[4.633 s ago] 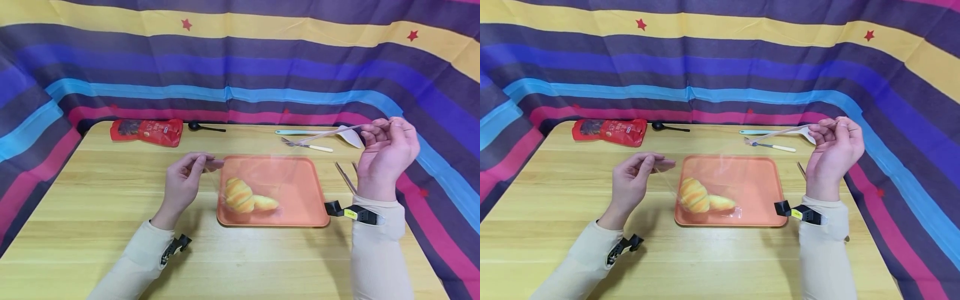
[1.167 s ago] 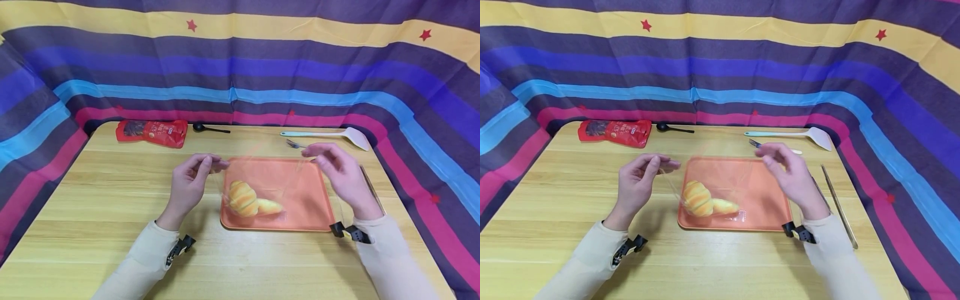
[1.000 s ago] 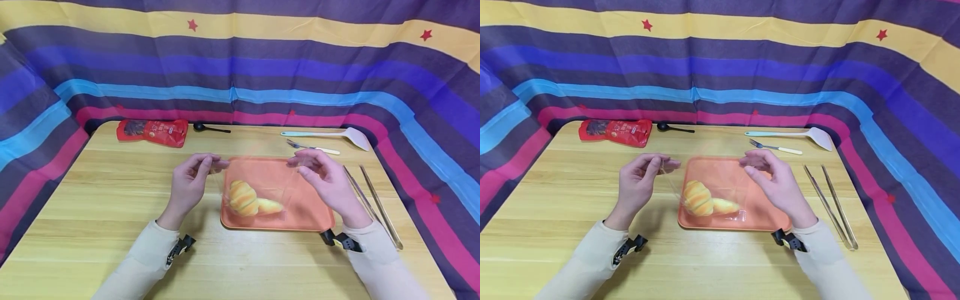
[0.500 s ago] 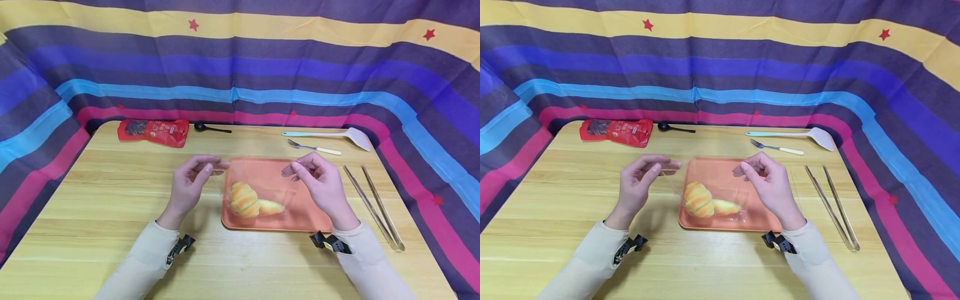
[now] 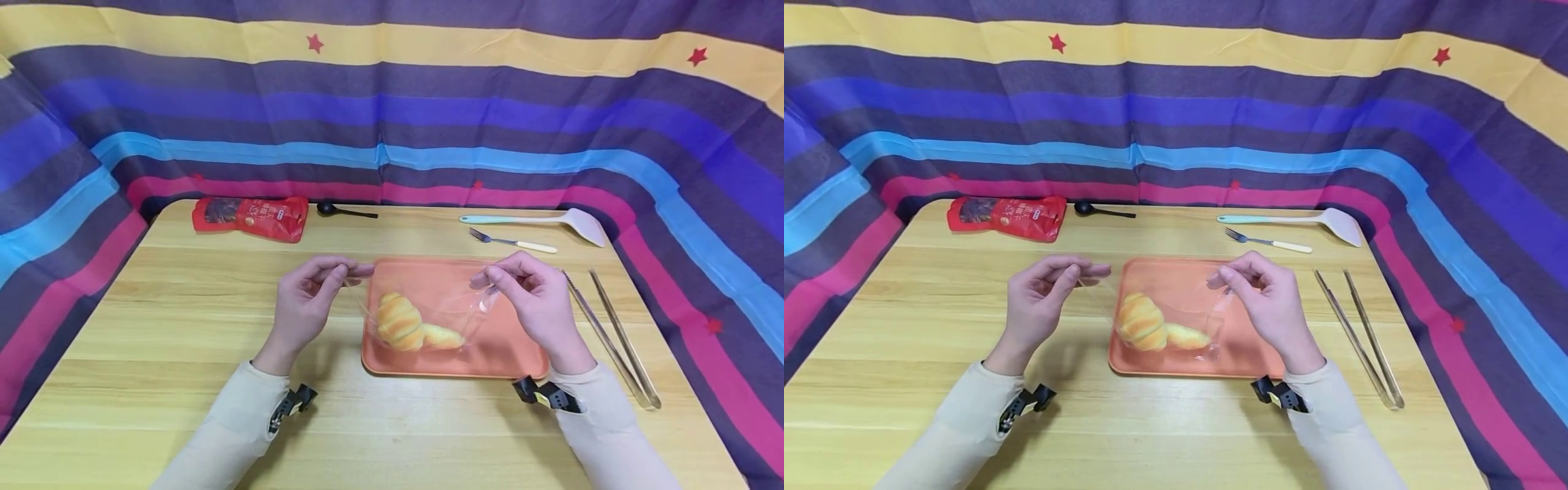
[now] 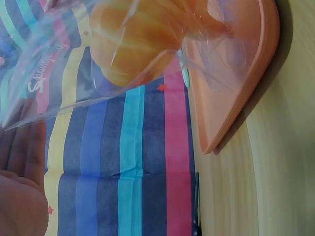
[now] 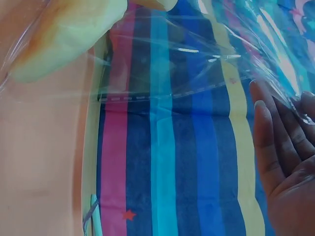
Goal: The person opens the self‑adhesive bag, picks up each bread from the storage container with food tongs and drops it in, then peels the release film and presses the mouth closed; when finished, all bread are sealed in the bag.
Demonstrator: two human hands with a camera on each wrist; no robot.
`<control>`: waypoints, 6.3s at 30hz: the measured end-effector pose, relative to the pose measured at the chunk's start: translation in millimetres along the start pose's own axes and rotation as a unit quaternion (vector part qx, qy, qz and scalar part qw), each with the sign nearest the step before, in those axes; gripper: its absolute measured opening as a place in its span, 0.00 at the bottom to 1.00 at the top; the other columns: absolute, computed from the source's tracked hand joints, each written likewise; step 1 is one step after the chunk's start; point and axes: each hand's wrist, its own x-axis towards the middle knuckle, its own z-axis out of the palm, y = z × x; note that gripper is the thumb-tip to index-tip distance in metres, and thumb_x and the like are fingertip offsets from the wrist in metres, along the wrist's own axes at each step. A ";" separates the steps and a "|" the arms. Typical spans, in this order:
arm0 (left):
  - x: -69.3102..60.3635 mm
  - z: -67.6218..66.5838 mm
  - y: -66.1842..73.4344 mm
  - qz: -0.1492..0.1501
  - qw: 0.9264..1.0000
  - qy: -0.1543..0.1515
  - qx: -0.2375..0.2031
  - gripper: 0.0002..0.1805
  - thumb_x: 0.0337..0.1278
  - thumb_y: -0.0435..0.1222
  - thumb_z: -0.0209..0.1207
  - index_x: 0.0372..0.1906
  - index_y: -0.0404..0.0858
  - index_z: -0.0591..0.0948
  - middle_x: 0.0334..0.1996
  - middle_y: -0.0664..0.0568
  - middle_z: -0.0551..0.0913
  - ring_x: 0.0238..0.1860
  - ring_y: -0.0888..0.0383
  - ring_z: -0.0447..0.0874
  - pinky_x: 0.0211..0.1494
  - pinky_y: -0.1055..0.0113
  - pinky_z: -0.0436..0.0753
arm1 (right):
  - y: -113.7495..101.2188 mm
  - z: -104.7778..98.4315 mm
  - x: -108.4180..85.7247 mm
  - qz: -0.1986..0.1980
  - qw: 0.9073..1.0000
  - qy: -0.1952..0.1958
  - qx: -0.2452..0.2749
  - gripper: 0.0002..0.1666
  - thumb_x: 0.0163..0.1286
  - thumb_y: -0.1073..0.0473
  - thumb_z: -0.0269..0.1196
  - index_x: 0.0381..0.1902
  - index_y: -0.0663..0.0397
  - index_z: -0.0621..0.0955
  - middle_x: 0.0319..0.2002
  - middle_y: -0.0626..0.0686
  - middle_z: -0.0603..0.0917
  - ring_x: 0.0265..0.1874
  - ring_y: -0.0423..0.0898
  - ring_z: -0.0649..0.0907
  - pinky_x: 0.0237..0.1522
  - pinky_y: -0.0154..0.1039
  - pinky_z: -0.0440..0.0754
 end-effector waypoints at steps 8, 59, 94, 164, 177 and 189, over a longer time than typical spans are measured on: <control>1.9 1.3 4.9 0.011 1.000 0.009 -0.024 0.07 0.69 0.23 0.52 0.44 0.22 0.79 0.40 0.35 0.86 0.41 0.50 0.88 0.42 0.58 0.87 | -3.5 -1.3 -0.3 -0.015 1.000 0.008 0.011 0.05 0.68 0.77 0.60 0.34 0.72 0.82 0.30 0.63 0.87 0.29 0.49 0.88 0.34 0.38 0.86; 1.3 -6.9 18.7 0.011 0.990 0.062 -0.125 0.20 0.54 0.18 0.50 0.40 0.40 0.87 0.33 0.51 0.88 0.36 0.60 0.87 0.42 0.68 0.85 | -2.1 -6.6 0.6 -0.135 0.972 -0.074 0.180 0.12 0.64 0.86 0.51 0.39 0.83 0.81 0.35 0.68 0.86 0.33 0.55 0.88 0.35 0.41 0.87; -0.3 -8.4 26.4 -0.004 0.997 0.000 -0.082 0.07 0.54 0.14 0.57 0.39 0.18 0.77 0.36 0.40 0.88 0.37 0.52 0.89 0.40 0.63 0.87 | -5.2 -4.2 -5.2 -0.130 0.988 -0.025 0.085 0.09 0.58 0.84 0.63 0.38 0.81 0.82 0.34 0.64 0.87 0.34 0.50 0.87 0.36 0.35 0.85; -1.2 -5.2 15.8 0.092 0.995 0.030 -0.022 0.06 0.57 0.25 0.66 0.35 0.22 0.84 0.32 0.41 0.86 0.34 0.53 0.84 0.39 0.67 0.85 | -32.8 64.8 39.7 -0.236 0.903 -0.132 -0.335 0.10 0.61 0.67 0.69 0.41 0.53 0.88 0.30 0.44 0.86 0.22 0.36 0.79 0.20 0.34 0.76; -1.9 -9.2 18.7 0.072 0.996 0.051 -0.011 0.04 0.55 0.22 0.66 0.35 0.22 0.84 0.32 0.40 0.85 0.34 0.54 0.85 0.41 0.67 0.85 | -29.7 22.5 30.5 -0.223 0.904 -0.118 -0.344 0.12 0.58 0.72 0.70 0.40 0.56 0.87 0.32 0.45 0.86 0.27 0.37 0.80 0.27 0.33 0.78; -2.1 -6.0 18.8 0.068 0.996 0.066 -0.005 0.09 0.47 0.11 0.61 0.34 0.20 0.82 0.31 0.43 0.85 0.32 0.55 0.83 0.41 0.67 0.85 | -27.7 2.6 25.9 -0.206 0.904 -0.182 -0.329 0.24 0.53 0.83 0.67 0.45 0.59 0.86 0.39 0.46 0.84 0.33 0.38 0.79 0.35 0.25 0.75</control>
